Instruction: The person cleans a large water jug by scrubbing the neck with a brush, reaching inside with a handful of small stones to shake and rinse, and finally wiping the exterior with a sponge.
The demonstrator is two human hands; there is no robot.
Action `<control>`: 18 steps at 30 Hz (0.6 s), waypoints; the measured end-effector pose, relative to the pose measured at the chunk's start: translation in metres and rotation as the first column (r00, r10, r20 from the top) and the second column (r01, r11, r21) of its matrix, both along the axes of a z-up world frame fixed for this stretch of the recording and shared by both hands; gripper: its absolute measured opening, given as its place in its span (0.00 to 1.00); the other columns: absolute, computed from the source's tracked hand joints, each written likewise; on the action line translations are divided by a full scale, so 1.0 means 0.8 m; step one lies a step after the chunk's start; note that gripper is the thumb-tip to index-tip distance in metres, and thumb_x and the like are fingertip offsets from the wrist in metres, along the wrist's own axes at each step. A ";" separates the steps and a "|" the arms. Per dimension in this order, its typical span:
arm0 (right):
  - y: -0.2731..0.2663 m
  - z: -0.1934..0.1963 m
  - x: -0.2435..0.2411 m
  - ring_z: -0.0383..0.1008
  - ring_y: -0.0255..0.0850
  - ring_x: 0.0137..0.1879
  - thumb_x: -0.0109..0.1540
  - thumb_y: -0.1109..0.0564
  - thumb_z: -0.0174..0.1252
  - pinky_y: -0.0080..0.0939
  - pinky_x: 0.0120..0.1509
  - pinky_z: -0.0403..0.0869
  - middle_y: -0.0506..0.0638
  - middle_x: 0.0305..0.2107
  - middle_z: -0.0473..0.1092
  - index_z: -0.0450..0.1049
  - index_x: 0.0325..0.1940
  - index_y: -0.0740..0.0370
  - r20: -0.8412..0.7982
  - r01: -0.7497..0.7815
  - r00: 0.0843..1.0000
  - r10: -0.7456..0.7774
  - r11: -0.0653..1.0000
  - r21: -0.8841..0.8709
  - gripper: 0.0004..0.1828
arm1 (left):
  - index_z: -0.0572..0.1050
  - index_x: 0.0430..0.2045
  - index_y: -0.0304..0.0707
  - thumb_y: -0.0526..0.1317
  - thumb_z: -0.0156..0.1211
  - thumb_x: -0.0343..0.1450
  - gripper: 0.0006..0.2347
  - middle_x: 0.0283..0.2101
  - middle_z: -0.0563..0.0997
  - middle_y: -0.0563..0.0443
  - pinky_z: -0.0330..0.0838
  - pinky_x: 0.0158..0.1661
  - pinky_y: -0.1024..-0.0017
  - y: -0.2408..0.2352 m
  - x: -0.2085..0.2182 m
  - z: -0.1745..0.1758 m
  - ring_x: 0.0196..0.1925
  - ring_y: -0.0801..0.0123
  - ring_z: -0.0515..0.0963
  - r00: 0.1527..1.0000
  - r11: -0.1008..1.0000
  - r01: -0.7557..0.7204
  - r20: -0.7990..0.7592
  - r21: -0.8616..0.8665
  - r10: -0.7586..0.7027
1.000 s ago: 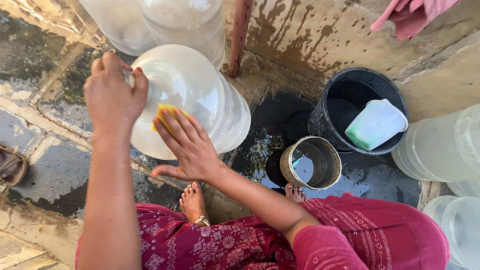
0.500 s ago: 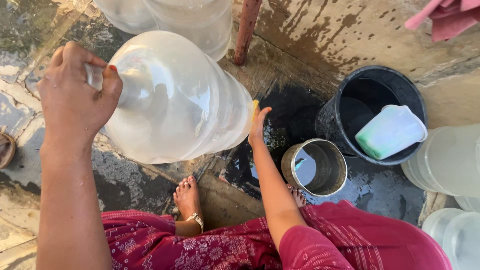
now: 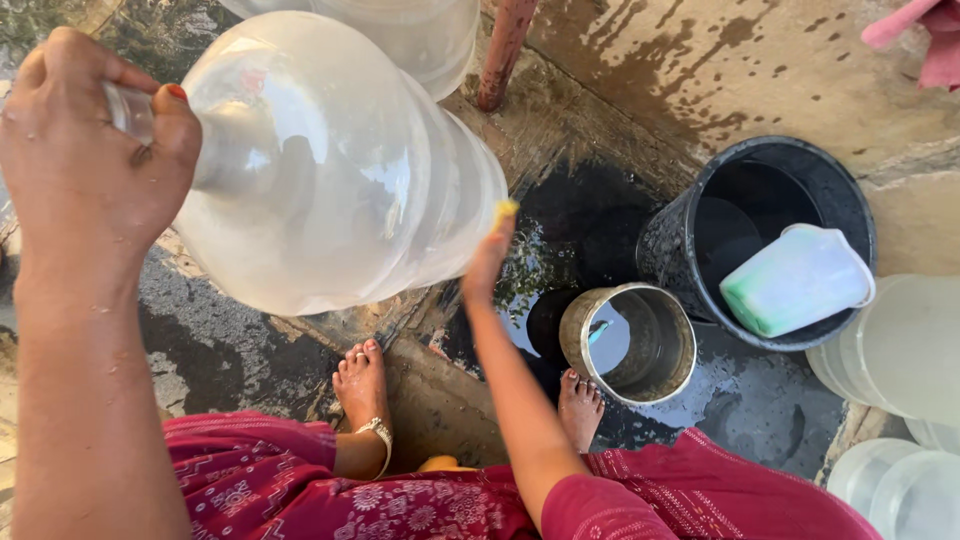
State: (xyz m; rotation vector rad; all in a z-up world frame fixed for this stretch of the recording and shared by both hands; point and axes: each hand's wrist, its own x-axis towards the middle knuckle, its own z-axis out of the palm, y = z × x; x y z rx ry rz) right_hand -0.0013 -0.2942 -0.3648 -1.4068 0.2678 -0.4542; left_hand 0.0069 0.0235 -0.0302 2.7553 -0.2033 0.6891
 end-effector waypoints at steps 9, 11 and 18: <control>-0.124 -0.093 0.021 0.56 0.56 0.76 0.50 0.06 0.28 0.58 0.79 0.52 0.65 0.72 0.57 0.52 0.74 0.76 -0.261 -0.011 0.866 0.426 0.539 0.842 0.76 | 0.73 0.35 0.32 0.39 0.61 0.77 0.08 0.35 0.80 0.42 0.75 0.40 0.64 -0.002 0.006 0.007 0.36 0.57 0.81 0.998 0.998 -0.064 0.026 0.019 0.064; -0.150 -0.069 0.015 0.58 0.56 0.75 0.54 0.07 0.27 0.57 0.79 0.56 0.66 0.70 0.60 0.53 0.74 0.78 -0.187 -0.106 0.875 0.447 0.553 0.826 0.74 | 0.74 0.36 0.31 0.44 0.66 0.75 0.12 0.33 0.80 0.41 0.75 0.38 0.62 -0.006 0.001 0.015 0.34 0.56 0.82 0.994 0.995 -0.095 -0.058 -0.024 0.094; -0.038 0.096 0.003 0.51 0.54 0.78 0.65 0.18 0.26 0.54 0.80 0.52 0.61 0.72 0.54 0.52 0.77 0.64 -0.286 -0.109 0.955 0.074 0.988 -0.111 0.54 | 0.75 0.37 0.26 0.56 0.74 0.72 0.25 0.27 0.82 0.39 0.77 0.42 0.59 -0.017 -0.004 0.027 0.33 0.49 0.83 0.973 0.985 -0.168 -0.150 0.049 0.174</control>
